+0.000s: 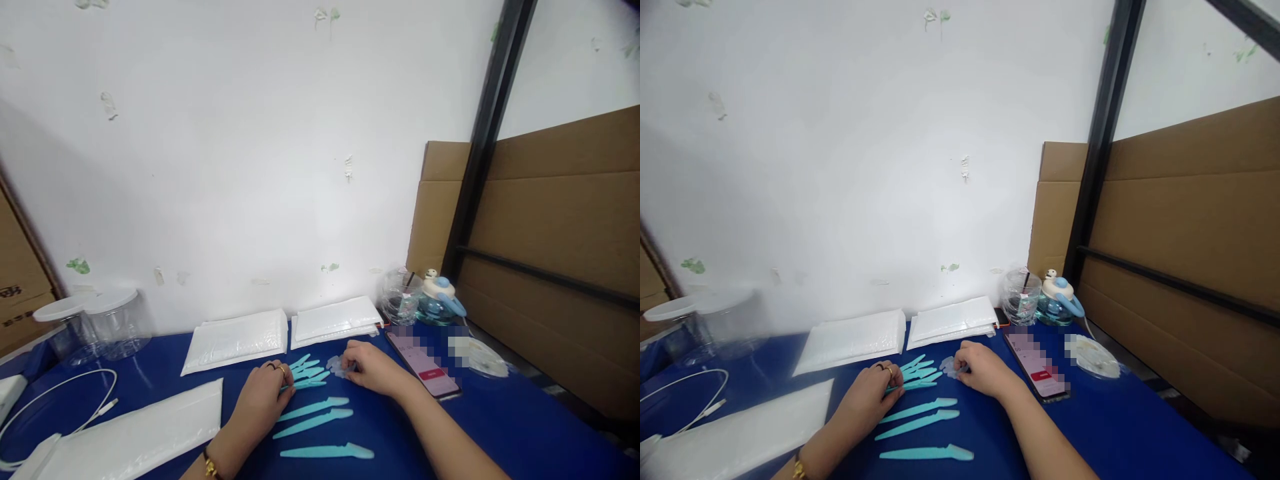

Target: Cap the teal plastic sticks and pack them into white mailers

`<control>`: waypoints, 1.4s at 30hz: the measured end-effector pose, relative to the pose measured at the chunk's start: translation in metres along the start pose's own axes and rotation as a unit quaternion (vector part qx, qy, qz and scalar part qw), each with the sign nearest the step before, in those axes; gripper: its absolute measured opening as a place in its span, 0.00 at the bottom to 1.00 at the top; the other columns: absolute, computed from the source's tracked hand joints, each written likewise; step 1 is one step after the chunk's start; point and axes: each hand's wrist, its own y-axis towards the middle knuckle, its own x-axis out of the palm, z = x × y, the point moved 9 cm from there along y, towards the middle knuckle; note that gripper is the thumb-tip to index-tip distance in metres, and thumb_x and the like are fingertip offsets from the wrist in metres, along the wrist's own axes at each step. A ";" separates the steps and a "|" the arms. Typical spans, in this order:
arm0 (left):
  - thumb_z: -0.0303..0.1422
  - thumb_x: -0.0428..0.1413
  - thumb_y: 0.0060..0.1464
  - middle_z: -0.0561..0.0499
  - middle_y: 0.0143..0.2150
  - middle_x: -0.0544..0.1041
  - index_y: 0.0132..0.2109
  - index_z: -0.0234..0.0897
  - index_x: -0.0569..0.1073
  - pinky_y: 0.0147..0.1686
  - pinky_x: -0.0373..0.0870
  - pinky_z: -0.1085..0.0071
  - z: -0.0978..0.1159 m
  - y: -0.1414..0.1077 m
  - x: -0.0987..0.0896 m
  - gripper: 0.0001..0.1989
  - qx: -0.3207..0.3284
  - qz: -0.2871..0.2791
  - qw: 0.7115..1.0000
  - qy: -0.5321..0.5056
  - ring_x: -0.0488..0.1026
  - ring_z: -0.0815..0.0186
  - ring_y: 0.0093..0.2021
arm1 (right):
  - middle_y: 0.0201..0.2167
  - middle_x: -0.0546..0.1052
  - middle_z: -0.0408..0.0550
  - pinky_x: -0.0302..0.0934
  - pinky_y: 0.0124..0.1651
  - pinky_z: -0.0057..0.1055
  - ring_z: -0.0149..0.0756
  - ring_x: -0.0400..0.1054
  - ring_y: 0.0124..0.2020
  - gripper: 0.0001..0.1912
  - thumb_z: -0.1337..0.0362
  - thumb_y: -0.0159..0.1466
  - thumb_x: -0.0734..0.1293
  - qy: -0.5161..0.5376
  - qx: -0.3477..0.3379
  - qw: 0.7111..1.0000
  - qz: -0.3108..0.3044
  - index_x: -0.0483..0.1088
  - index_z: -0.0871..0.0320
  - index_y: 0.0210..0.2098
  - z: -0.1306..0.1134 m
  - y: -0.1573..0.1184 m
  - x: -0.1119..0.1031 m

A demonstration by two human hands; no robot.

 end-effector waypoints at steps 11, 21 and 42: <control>0.32 0.50 0.51 0.55 0.30 0.75 0.32 0.40 0.73 0.29 0.57 0.74 0.015 -0.007 0.012 0.06 0.023 -0.053 0.997 -0.056 0.69 0.68 0.31 | 0.32 0.72 0.45 0.56 0.31 0.22 0.31 0.66 0.31 0.09 0.75 0.47 0.66 0.043 0.029 0.998 -0.028 0.71 0.60 0.29 0.011 -0.003 0.010; 0.33 0.50 0.51 0.53 0.33 0.75 0.33 0.40 0.73 0.31 0.58 0.74 0.015 -0.006 0.010 0.07 0.017 -0.053 0.998 -0.042 0.70 0.67 0.34 | 0.25 0.75 0.42 0.54 0.25 0.20 0.28 0.67 0.25 0.08 0.72 0.49 0.67 0.142 0.031 0.986 -0.086 0.74 0.60 0.30 -0.003 -0.005 0.019; 0.33 0.51 0.51 0.54 0.32 0.74 0.33 0.40 0.73 0.30 0.58 0.74 0.022 -0.007 0.016 0.06 0.043 -0.053 0.994 -0.084 0.69 0.68 0.32 | 0.22 0.74 0.41 0.53 0.24 0.20 0.28 0.65 0.23 0.06 0.69 0.51 0.68 0.129 -0.003 0.989 -0.073 0.76 0.58 0.29 -0.028 -0.001 0.017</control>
